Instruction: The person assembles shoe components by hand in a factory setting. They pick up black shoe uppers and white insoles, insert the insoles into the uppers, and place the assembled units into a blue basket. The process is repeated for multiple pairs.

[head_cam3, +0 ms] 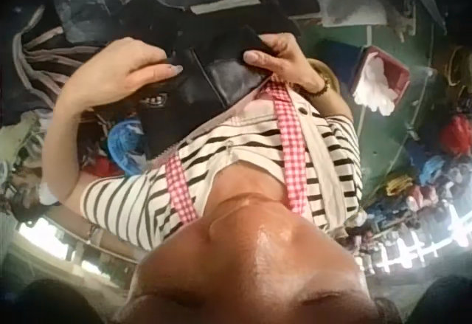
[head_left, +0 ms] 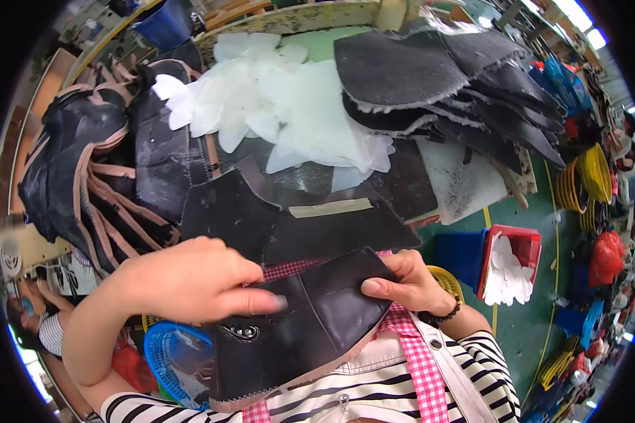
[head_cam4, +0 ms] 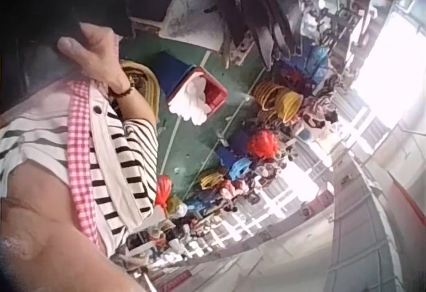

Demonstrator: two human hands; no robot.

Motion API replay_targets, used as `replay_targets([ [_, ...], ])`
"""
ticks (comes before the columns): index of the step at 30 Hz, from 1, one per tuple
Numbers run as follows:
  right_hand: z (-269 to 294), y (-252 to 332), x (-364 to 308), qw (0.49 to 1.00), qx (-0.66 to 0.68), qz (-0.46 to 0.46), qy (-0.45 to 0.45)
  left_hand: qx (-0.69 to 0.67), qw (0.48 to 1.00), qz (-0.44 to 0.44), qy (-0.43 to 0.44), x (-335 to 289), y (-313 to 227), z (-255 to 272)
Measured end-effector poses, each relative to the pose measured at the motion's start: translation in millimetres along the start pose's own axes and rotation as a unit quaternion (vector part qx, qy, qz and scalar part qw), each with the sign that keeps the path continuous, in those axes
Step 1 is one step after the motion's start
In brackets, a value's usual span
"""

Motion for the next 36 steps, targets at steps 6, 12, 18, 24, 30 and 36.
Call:
replay_targets([
  [6, 47, -5, -1, 0.979, -0.106, -0.066, -0.16, 0.172, 0.98, -0.015, -0.097, 47, -16, 54],
  [12, 77, -20, 24, 0.894, -0.402, -0.119, -0.161, 0.067, 0.995, -0.054, -0.043, 136, 67, 43],
  [18, 84, -15, 37, 0.864, -0.432, -0.199, -0.166, 0.045, 0.995, -0.07, -0.051, 142, 79, 55],
  [24, 79, -19, 46, 0.806, -0.52, -0.238, -0.151, 0.072, 0.994, -0.05, -0.065, 156, 85, 53],
  [30, 58, 3, 53, 0.74, -0.654, -0.055, -0.148, 0.106, 0.989, -0.039, -0.099, 155, 80, 51],
  [36, 89, 14, 48, 0.775, -0.603, -0.001, -0.188, 0.134, 0.976, -0.068, -0.156, 141, 77, 40],
])
Point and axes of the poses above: each hand's wrist, its own x-axis towards the middle knuckle, its own z-axis out of the back of the hand, y = z × x, the point moved 3 cm from there along x, towards the middle knuckle, and after that the axes turned 14 degrees about y, right-handed, at the moved point
